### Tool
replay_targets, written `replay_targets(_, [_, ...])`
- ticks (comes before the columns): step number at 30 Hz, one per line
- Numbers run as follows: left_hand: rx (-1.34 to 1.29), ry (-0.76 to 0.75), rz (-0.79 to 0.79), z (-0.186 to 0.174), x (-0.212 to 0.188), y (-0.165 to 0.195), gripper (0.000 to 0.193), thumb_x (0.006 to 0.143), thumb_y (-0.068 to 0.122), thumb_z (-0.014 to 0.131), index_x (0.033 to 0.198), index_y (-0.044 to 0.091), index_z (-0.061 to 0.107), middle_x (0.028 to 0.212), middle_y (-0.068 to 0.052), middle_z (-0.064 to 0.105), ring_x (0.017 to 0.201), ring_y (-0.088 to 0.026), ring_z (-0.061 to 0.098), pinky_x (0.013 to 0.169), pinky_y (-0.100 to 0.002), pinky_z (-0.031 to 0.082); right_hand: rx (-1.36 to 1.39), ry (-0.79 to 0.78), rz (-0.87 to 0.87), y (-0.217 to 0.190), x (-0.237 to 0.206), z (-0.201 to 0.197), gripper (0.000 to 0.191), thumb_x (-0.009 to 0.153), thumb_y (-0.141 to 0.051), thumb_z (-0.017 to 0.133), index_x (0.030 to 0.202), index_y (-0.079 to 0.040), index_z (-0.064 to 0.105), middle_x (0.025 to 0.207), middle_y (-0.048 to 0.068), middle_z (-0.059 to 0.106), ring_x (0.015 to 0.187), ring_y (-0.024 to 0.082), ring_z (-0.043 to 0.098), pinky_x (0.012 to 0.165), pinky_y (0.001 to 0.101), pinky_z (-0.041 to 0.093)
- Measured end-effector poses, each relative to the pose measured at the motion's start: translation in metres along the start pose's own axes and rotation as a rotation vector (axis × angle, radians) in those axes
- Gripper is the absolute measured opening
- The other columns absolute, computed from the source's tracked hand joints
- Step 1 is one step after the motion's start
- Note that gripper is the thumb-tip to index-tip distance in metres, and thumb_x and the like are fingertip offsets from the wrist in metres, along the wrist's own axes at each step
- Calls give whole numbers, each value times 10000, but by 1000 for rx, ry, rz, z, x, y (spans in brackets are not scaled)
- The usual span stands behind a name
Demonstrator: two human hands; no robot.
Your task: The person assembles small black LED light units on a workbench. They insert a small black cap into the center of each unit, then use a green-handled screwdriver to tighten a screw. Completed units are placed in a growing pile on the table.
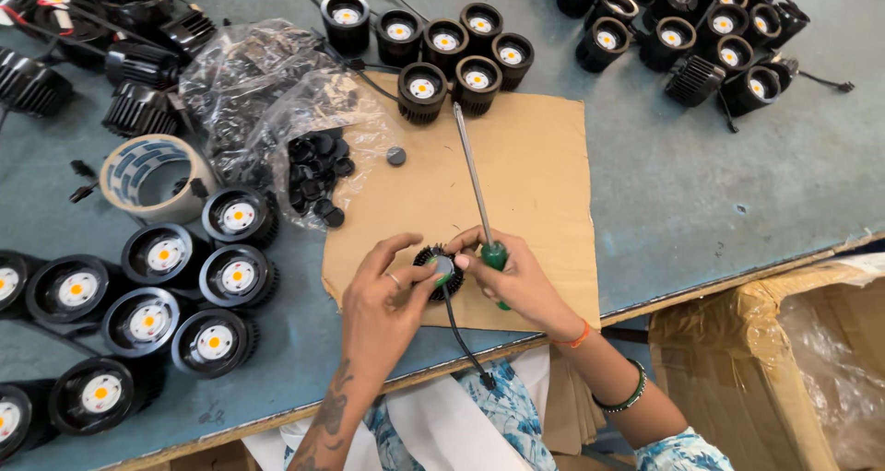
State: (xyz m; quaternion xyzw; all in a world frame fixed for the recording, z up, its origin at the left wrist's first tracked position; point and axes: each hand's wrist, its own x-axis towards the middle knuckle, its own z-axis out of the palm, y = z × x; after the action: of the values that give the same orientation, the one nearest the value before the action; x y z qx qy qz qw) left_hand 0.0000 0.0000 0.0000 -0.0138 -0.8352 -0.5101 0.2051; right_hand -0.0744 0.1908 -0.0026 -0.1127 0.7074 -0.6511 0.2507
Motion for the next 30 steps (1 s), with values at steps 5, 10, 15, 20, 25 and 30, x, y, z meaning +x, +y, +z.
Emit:
replay_targets(5, [-40, -90, -116, -10, 9, 4, 169, 779, 88, 819, 940, 67, 773, 1044, -51, 751, 914, -230, 759, 756, -343, 586, 151, -28, -15, 10, 1, 7, 204, 976, -151, 684, 1118, -9, 650, 616, -70, 508, 486, 12, 431, 439, 188, 330])
replay_targets(10, [104, -93, -77, -19, 5, 15, 251, 782, 74, 817, 1031, 73, 781, 1027, -49, 734, 919, -246, 727, 757, -353, 563, 178, -55, 21, 8, -1, 12, 204, 976, -151, 685, 1117, -9, 647, 665, -66, 540, 503, 8, 444, 449, 187, 351])
replay_targets(15, [63, -118, -85, -23, 4, 19, 317, 772, 39, 804, 1083, 91, 787, 1164, -106, 669, 1046, -259, 720, 792, -346, 589, 207, -52, 29, 4, -3, 16, 200, 970, -145, 682, 1116, -13, 646, 676, -60, 555, 498, 11, 449, 442, 188, 355])
replay_targets(20, [26, -202, -183, -32, 4, 12, 336, 748, 13, 806, 1070, 107, 807, 1223, -110, 668, 1087, -262, 723, 871, -358, 608, 223, -25, 39, 4, -10, 28, 199, 966, -149, 682, 1114, -18, 657, 650, -52, 547, 487, 15, 453, 432, 188, 341])
replay_targets(25, [16, -234, -149, -39, 6, 9, 315, 751, -7, 798, 1050, 92, 803, 1264, -127, 655, 1195, -290, 688, 1038, -421, 548, 198, -26, 39, -2, -14, 32, 213, 974, -164, 679, 1129, -18, 669, 678, -50, 566, 519, 8, 476, 461, 187, 373])
replay_targets(30, [112, -305, -180, -42, 19, 26, 312, 744, 15, 782, 1038, 114, 816, 1263, -125, 675, 1189, -305, 695, 1050, -432, 524, 198, -16, 26, -7, -17, 33, 216, 976, -163, 677, 1137, -19, 667, 712, -48, 574, 542, 11, 483, 480, 193, 386])
